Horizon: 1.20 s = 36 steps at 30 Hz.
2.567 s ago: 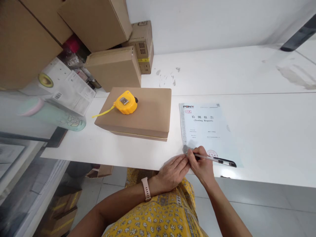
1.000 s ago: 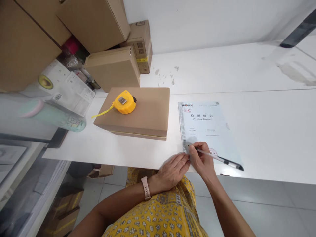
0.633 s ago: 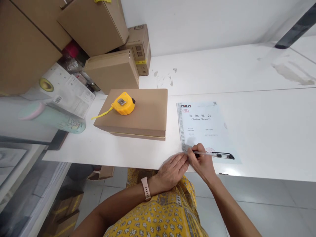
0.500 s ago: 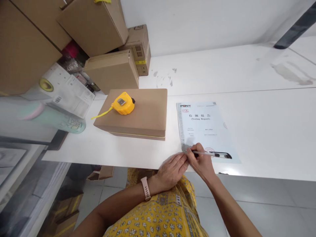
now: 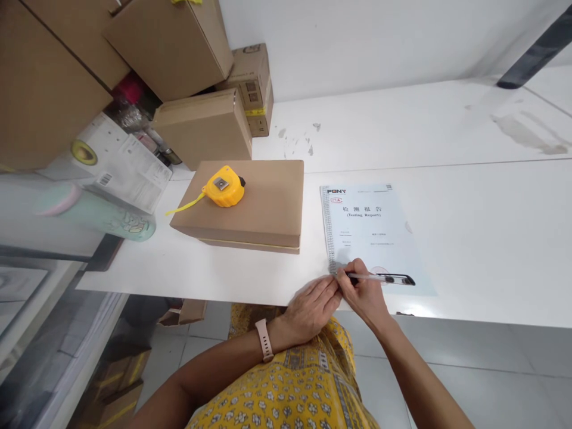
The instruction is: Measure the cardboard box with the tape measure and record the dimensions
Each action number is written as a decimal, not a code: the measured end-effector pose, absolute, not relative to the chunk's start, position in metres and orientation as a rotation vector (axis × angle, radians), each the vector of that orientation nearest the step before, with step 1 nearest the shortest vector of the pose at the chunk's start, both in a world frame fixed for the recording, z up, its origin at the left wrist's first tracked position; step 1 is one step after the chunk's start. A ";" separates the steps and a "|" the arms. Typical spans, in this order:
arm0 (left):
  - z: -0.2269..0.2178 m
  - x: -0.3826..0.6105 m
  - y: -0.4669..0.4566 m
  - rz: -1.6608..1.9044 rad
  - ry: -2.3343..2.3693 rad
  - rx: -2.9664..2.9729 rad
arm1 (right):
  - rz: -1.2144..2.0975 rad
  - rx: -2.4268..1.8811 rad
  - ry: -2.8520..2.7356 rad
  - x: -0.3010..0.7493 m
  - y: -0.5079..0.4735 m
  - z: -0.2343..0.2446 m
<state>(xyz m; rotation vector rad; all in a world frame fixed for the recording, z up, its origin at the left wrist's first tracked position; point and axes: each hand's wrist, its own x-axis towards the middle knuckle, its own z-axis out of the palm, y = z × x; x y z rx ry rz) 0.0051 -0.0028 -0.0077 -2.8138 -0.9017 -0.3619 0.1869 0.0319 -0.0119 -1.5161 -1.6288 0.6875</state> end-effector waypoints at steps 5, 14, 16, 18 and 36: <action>-0.006 0.005 -0.002 -0.345 -0.893 -2.812 | 0.686 -1.519 -1.585 0.186 0.032 -0.009; -0.009 0.006 -0.002 -0.379 -0.907 -2.803 | 0.656 -1.540 -1.615 0.188 0.031 -0.016; -0.009 0.007 -0.002 -0.375 -0.905 -2.805 | 0.646 -1.533 -1.618 0.188 0.032 -0.016; -0.009 0.007 -0.002 -0.374 -0.906 -2.807 | 0.636 -1.526 -1.613 0.188 0.032 -0.016; -0.005 0.006 -0.002 -0.329 -0.907 -2.810 | 0.662 -1.555 -1.554 0.187 0.032 -0.014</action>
